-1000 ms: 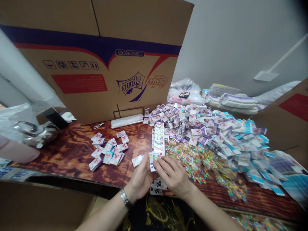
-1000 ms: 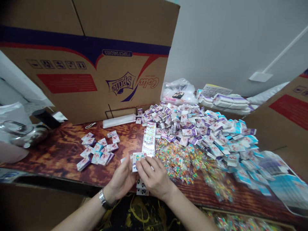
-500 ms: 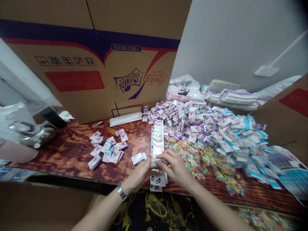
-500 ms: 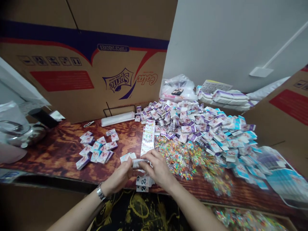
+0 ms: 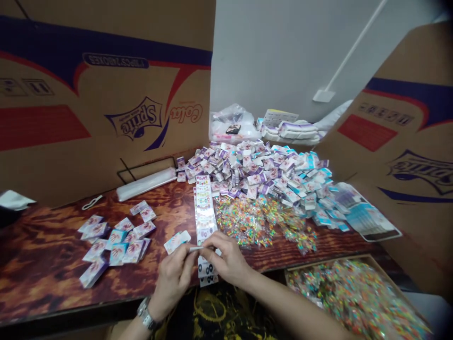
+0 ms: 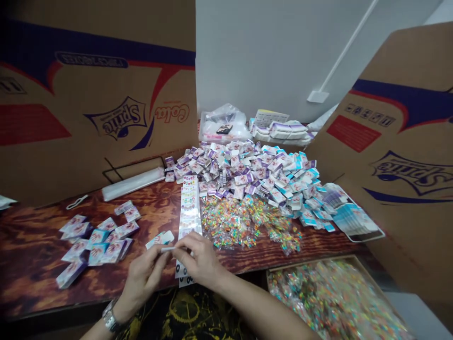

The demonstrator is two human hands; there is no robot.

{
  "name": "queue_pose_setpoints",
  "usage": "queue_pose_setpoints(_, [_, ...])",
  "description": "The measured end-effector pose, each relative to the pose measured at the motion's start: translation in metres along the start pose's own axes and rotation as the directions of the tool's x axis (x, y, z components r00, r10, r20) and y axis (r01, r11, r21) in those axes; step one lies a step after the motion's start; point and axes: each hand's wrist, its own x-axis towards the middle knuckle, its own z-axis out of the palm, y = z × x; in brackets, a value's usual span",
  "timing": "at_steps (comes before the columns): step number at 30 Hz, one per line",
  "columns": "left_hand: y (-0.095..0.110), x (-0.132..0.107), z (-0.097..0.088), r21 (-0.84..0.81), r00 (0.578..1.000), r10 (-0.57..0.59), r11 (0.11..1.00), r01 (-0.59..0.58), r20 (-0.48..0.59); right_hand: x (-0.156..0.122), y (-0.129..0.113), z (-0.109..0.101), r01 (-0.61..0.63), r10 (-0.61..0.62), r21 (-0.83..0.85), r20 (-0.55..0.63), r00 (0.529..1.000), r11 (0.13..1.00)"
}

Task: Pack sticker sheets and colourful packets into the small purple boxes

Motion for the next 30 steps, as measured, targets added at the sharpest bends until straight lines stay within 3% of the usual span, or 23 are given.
queue_pose_setpoints(5, [-0.003,-0.002,0.008,-0.035,0.998,-0.057,0.998,0.055,-0.036,-0.003,-0.003,-0.002,0.001,0.000,0.023,-0.031,1.000,1.000])
queue_pose_setpoints(9, [0.002,0.003,0.010,-0.146,0.994,-0.106,0.983,0.110,0.031,0.000,-0.001,-0.009,0.012,-0.013,0.012,0.061,0.998,1.000])
queue_pose_setpoints(12, [-0.001,0.008,0.005,-0.098,0.989,-0.102,0.989,0.113,0.111,0.002,0.010,-0.023,0.002,0.000,-0.020,0.104,0.995,1.000])
queue_pose_setpoints(14, [-0.012,0.011,-0.003,0.028,0.990,-0.102,0.995,0.100,0.096,0.004,0.029,-0.043,-0.066,0.073,-0.077,0.101,0.992,0.995])
queue_pose_setpoints(16, [-0.031,0.013,-0.011,0.244,0.998,-0.062,0.968,0.055,0.021,0.008,0.057,-0.069,-0.205,0.222,-0.192,0.071,0.972,0.960])
queue_pose_setpoints(18, [-0.054,0.013,-0.016,0.492,0.999,0.031,0.870,-0.021,-0.012,0.012,0.087,-0.095,-0.304,0.339,-0.327,0.053,0.939,0.895])
queue_pose_setpoints(20, [-0.074,0.013,-0.015,0.664,0.996,0.080,0.743,-0.082,0.033,0.015,0.113,-0.110,-0.345,0.394,-0.386,0.052,0.918,0.856])
queue_pose_setpoints(22, [-0.086,0.012,-0.010,0.765,0.995,0.065,0.636,-0.100,0.076,0.014,0.129,-0.111,-0.374,0.434,-0.438,0.042,0.900,0.817])
queue_pose_setpoints(25, [-0.089,0.011,-0.001,0.841,0.995,-0.021,0.535,-0.074,0.102,0.007,0.137,-0.092,-0.408,0.468,-0.516,-0.015,0.883,0.753])
queue_pose_setpoints(30, [-0.082,0.011,0.004,0.862,0.974,-0.137,0.500,-0.087,0.178,-0.007,0.132,-0.066,-0.427,0.446,-0.546,-0.107,0.889,0.721])
